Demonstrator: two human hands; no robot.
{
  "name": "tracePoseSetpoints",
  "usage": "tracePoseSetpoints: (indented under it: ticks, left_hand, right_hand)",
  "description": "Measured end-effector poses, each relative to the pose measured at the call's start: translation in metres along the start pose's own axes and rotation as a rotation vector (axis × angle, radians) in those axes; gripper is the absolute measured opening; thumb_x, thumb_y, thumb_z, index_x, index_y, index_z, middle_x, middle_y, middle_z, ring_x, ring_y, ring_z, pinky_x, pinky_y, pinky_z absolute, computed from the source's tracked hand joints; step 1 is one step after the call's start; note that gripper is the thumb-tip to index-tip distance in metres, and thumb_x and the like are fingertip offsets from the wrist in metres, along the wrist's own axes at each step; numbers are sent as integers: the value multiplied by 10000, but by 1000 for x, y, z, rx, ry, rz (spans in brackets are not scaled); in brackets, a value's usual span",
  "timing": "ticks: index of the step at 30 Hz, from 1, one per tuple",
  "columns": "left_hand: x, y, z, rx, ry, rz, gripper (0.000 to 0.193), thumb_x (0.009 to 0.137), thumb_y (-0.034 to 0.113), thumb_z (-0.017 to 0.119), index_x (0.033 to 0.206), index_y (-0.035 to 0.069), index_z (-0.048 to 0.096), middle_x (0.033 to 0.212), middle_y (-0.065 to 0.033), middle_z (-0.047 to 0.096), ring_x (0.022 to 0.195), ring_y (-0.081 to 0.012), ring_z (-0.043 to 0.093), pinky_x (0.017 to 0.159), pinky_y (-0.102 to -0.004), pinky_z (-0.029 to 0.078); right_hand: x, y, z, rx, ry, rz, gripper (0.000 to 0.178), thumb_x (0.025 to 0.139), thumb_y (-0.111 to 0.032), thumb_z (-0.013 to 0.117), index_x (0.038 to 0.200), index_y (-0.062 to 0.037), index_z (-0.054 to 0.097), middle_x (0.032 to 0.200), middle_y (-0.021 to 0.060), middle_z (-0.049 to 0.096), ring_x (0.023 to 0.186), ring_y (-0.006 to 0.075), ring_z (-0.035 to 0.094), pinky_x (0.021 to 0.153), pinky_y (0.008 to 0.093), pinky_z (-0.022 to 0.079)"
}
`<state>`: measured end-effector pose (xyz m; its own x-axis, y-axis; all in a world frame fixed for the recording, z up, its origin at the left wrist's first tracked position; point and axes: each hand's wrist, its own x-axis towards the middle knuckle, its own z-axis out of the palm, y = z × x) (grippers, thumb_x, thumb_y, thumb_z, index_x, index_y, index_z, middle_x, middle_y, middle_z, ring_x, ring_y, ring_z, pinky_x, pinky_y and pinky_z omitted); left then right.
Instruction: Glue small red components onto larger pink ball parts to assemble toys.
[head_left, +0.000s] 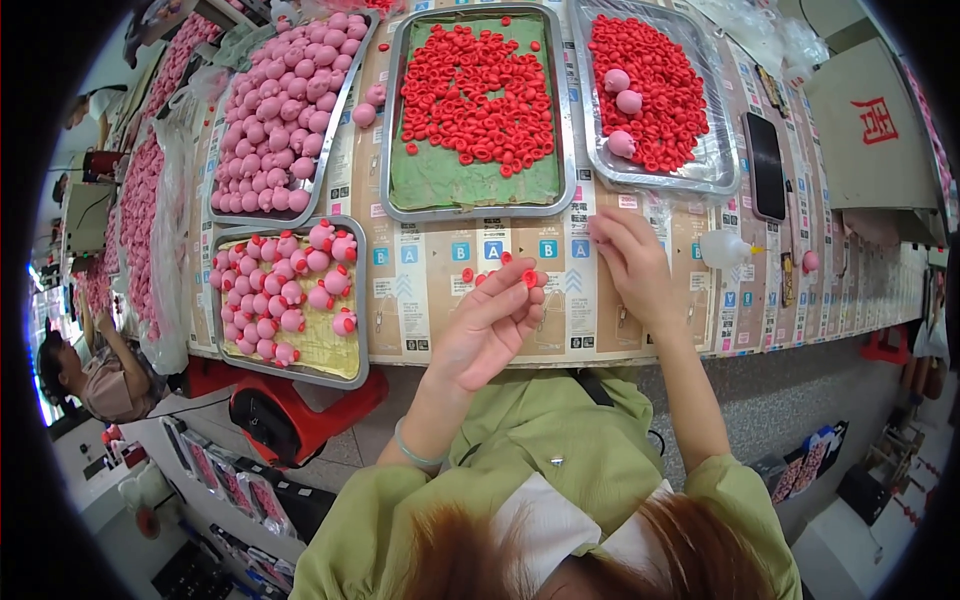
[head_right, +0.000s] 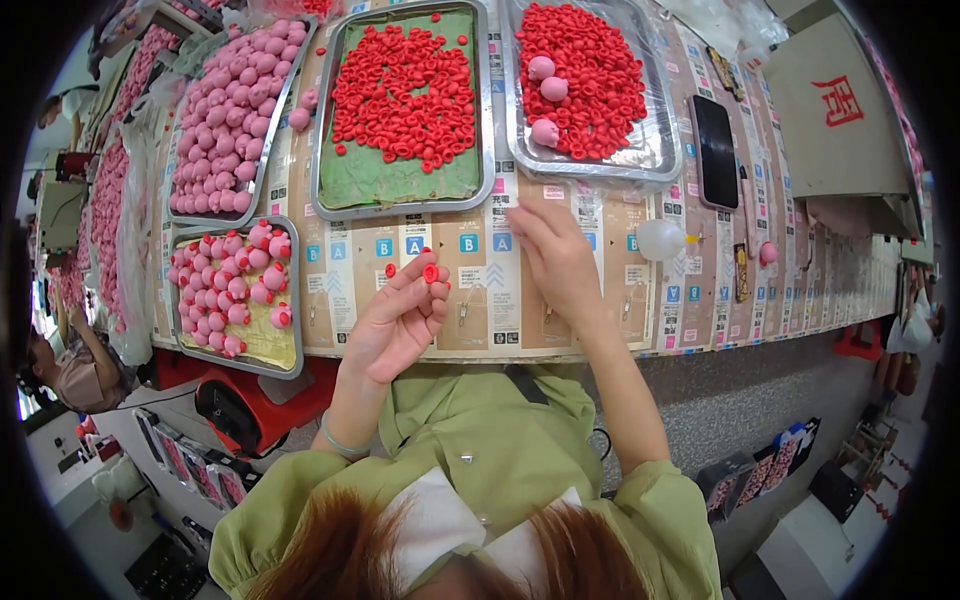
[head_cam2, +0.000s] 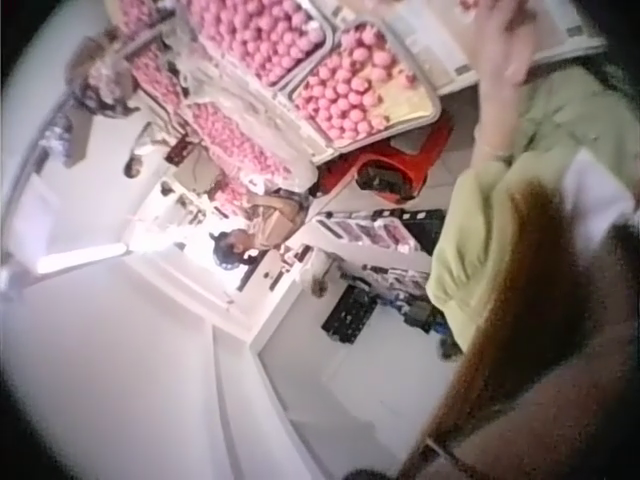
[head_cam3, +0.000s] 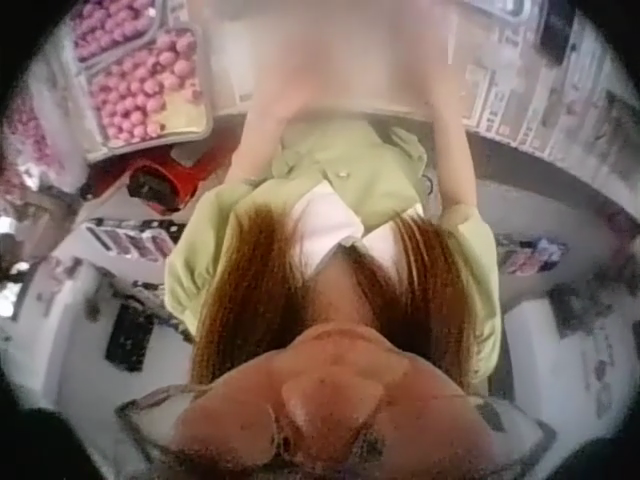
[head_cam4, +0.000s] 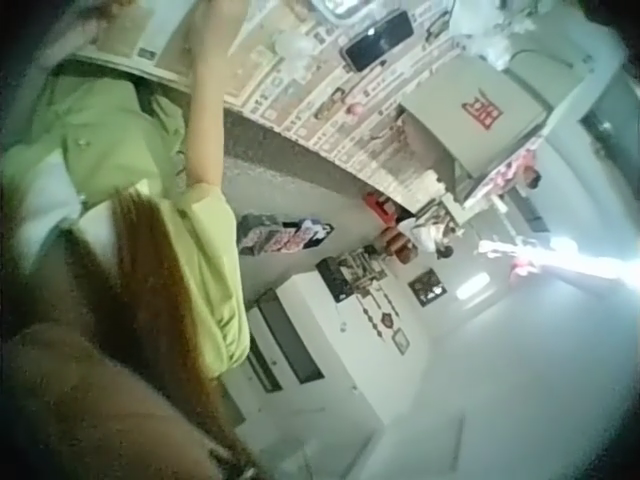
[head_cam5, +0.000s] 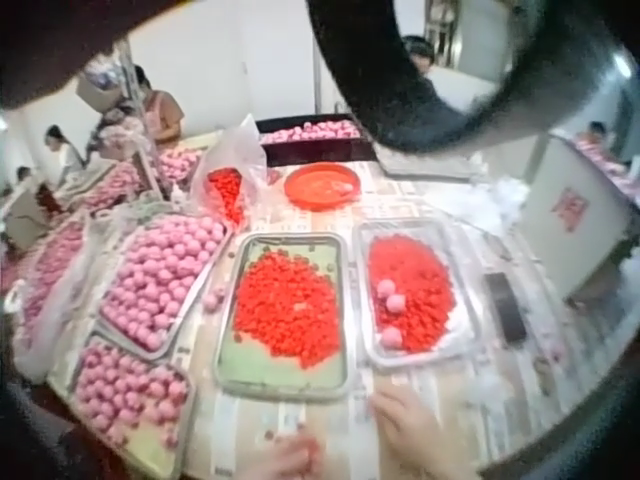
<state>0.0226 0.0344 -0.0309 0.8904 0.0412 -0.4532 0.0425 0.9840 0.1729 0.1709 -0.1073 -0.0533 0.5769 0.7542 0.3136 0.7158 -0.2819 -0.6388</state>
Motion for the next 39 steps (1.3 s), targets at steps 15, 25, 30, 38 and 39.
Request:
tracePoseSetpoints:
  ticks: [15, 25, 30, 38, 39]
  left_hand:
    - [3, -12, 19, 544, 53, 244, 225, 796, 21, 511, 1020, 0, 496, 932, -82, 560, 809, -129, 548, 735, -237, 438]
    - [-6, -17, 31, 838, 73, 402, 213, 769, -6, 549, 979, -36, 526, 917, -67, 568, 820, -104, 542, 738, -213, 432]
    - [-8, -14, 30, 910, 70, 413, 198, 759, 11, 570, 950, -33, 545, 896, -61, 574, 791, -99, 545, 722, -211, 438]
    - [-7, -10, 24, 1146, 25, 493, 272, 743, 50, 603, 998, -25, 542, 875, -52, 584, 785, -115, 560, 735, -240, 445]
    - [-8, -11, 31, 917, 20, 403, 303, 737, 5, 586, 1030, -31, 518, 885, -61, 571, 807, -115, 550, 735, -233, 441]
  right_hand:
    - [-19, -68, -22, 1437, -20, 749, 334, 833, -99, 467, 1134, 25, 393, 967, 96, 507, 879, 171, 530, 730, 261, 449]
    - [-21, -76, -19, 798, 20, 384, 367, 679, 94, 578, 1020, 21, 463, 1020, 91, 469, 949, 156, 490, 808, 265, 422]
    - [-18, -74, -23, 562, 9, 229, 353, 656, 100, 588, 987, 15, 497, 987, 100, 476, 923, 168, 502, 802, 263, 425]
    - [-22, -73, -20, 539, 37, 194, 357, 640, 115, 592, 975, 20, 514, 985, 112, 480, 925, 183, 503, 811, 272, 427]
    - [-22, -72, -19, 582, 45, 185, 365, 637, 112, 594, 979, 12, 515, 991, 115, 490, 944, 199, 496, 816, 288, 424]
